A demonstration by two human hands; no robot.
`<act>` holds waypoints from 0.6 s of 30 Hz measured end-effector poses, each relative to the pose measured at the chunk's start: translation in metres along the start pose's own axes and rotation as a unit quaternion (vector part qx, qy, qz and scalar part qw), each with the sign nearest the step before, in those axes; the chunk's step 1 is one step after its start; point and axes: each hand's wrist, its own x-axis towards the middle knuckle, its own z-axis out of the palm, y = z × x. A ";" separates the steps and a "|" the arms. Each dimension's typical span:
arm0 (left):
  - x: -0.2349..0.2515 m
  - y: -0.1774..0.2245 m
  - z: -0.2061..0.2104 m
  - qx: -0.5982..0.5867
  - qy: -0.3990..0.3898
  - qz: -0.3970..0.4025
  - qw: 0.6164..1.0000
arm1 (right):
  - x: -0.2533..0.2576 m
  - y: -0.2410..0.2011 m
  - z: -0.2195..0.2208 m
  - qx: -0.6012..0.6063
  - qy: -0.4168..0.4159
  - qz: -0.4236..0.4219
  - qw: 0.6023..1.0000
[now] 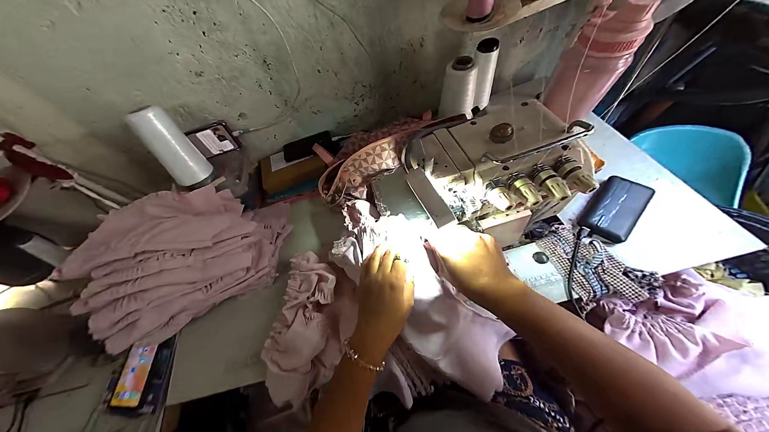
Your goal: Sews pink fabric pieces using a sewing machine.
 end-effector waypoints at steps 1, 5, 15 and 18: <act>-0.001 0.001 0.000 0.002 0.002 0.000 1.000 | -0.006 0.003 -0.004 0.020 -0.011 0.026 0.999; -0.006 0.009 0.000 0.004 0.034 0.021 0.999 | -0.063 0.011 -0.014 0.280 -0.042 0.187 0.941; 0.027 0.007 -0.007 0.028 -0.065 0.056 0.996 | -0.098 0.014 -0.004 0.557 -0.086 0.295 0.771; 0.016 0.025 0.006 0.026 -0.016 0.092 0.995 | -0.118 0.037 -0.006 0.522 -0.094 0.293 0.796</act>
